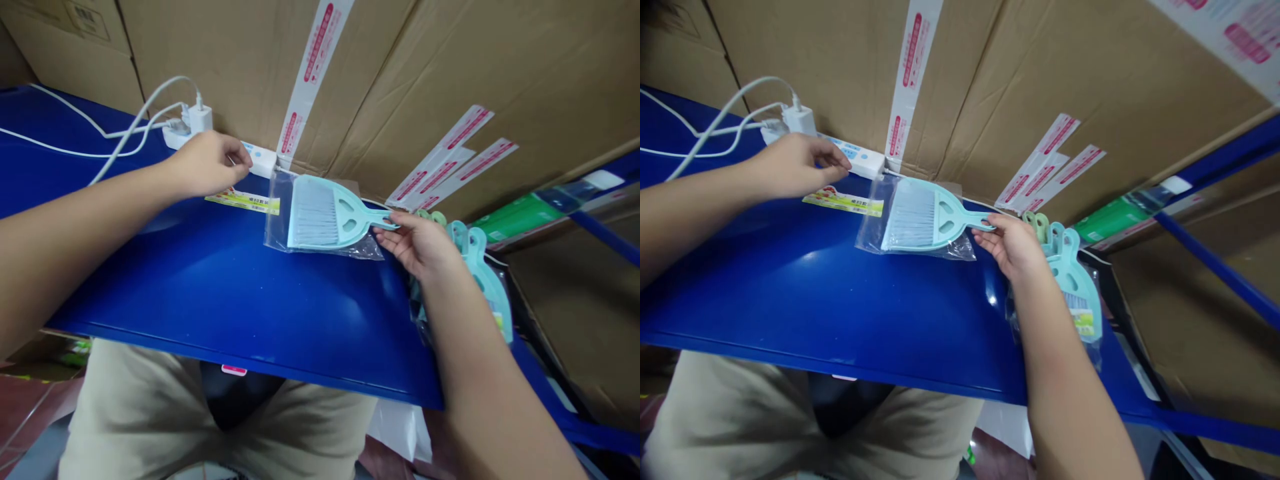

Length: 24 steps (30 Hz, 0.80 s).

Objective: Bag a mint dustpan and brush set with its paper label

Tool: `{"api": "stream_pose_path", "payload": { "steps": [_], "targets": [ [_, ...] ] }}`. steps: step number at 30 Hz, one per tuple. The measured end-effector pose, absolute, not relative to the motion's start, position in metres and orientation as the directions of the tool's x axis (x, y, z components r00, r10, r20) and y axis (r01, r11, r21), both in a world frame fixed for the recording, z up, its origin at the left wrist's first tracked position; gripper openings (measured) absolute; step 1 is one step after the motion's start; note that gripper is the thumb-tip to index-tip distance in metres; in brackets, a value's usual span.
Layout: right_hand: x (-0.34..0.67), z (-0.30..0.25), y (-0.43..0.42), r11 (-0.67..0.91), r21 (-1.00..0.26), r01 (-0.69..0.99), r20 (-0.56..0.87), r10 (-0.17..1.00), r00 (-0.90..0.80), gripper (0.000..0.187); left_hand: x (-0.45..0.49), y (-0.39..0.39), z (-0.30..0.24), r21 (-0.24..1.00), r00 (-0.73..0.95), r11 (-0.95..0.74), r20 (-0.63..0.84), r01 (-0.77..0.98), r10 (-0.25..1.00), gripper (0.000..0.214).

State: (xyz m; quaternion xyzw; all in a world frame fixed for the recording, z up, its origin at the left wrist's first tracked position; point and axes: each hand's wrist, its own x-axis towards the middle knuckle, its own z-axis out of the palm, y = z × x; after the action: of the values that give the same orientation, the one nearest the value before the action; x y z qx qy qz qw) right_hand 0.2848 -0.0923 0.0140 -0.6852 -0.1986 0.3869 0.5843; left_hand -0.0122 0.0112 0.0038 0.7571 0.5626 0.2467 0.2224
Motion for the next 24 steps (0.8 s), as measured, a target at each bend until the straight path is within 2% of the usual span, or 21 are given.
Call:
{"api": "stream_pose_path", "payload": {
  "steps": [2, 5, 11, 16, 19, 24],
  "targets": [
    [0.286, 0.015, -0.092, -0.271, -0.950, -0.155, -0.306, 0.711, 0.633, 0.029, -0.018, 0.014, 0.004, 0.436, 0.373, -0.373, 0.090, 0.819, 0.923, 0.051],
    [0.286, 0.015, -0.091, -0.285, -0.950, -0.129, -0.299, 0.705, 0.643, 0.034, -0.020, 0.016, 0.000, 0.325, 0.506, -0.471, -0.025, 0.820, 0.862, 0.064],
    [0.287, 0.012, -0.088, -0.335, -0.939, -0.080, -0.306, 0.705, 0.640, 0.038, -0.022, 0.019, -0.003, 0.266, 0.523, -0.484, -0.100, 0.834, 0.846, 0.076],
    [0.286, 0.007, -0.086, -0.371, -0.928, -0.038, -0.310, 0.711, 0.631, 0.035, -0.034, 0.028, 0.005, 0.193, 0.483, -0.449, -0.196, 0.872, 0.853, 0.076],
    [0.285, 0.005, -0.086, -0.390, -0.921, -0.012, -0.311, 0.717, 0.624, 0.033, -0.040, 0.032, 0.008, 0.215, 0.467, -0.422, -0.238, 0.881, 0.852, 0.072],
    [0.281, 0.007, -0.086, -0.410, -0.911, 0.035, -0.295, 0.711, 0.638, 0.029, -0.042, 0.030, 0.010, 0.280, 0.436, -0.372, -0.220, 0.885, 0.873, 0.069]
  ]
}}
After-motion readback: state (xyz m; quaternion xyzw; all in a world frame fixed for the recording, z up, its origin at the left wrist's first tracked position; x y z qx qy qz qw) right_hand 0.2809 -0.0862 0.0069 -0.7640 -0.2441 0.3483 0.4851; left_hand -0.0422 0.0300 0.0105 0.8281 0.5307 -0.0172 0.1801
